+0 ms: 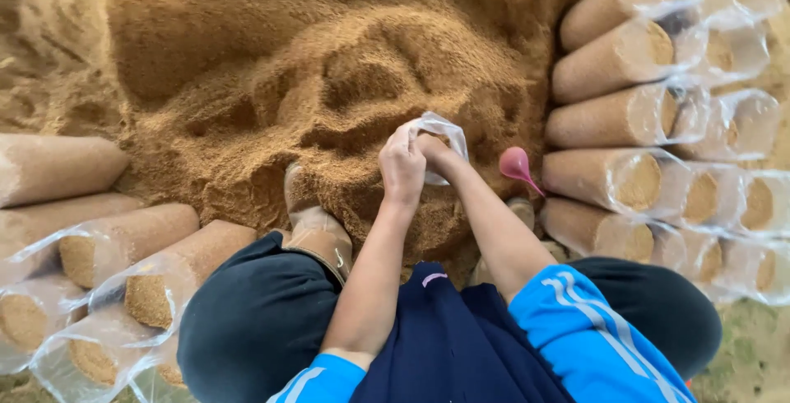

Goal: Filling small plastic bags with substrate material using a hand scoop

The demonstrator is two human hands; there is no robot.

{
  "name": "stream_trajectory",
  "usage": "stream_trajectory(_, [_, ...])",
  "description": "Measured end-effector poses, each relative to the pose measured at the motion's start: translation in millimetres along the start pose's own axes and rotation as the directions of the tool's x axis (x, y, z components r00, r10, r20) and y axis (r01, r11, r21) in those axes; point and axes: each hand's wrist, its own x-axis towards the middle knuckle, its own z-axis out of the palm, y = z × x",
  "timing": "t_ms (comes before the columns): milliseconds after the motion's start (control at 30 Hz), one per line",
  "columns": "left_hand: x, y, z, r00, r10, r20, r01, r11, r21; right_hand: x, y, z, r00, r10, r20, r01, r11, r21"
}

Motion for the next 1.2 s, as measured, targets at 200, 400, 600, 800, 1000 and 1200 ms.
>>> stream_trajectory(200, [3.0,-2.6,-2.8,0.998,0.048,-0.027,-0.048,0.999,0.010,-117.2,-91.5,-122.8,0.908,0.070,0.413,-0.398,0.454,0.798])
stream_trajectory(400, [7.0,3.7,-6.5,1.000,0.003,0.027,-0.004,1.000,0.025,-116.3,-89.5,-130.7,0.994,0.070,0.088,-0.103,0.880,0.464])
stream_trajectory(600, [7.4,-9.4,6.5,0.999,0.005,0.041,-0.008,0.998,0.062,-158.1,-82.1,-146.0,0.977,-0.095,-0.191,0.078,0.992,-0.096])
stream_trajectory(800, [-0.5,21.3,-14.9,0.974,-0.104,0.202,0.095,0.994,0.055,-219.5,-57.9,-182.6,0.847,0.073,-0.526,0.048,0.976,0.212])
stream_trajectory(1000, [-3.4,-18.3,-8.3,0.972,0.159,0.171,-0.195,0.957,0.213,-179.7,-42.4,-162.8,0.862,0.284,-0.420,-0.158,0.938,0.309])
stream_trajectory(1200, [13.2,4.1,-16.0,0.887,-0.168,0.430,-0.044,0.896,0.441,-224.3,-61.6,-142.1,0.941,-0.086,-0.329,0.083,0.996,-0.023])
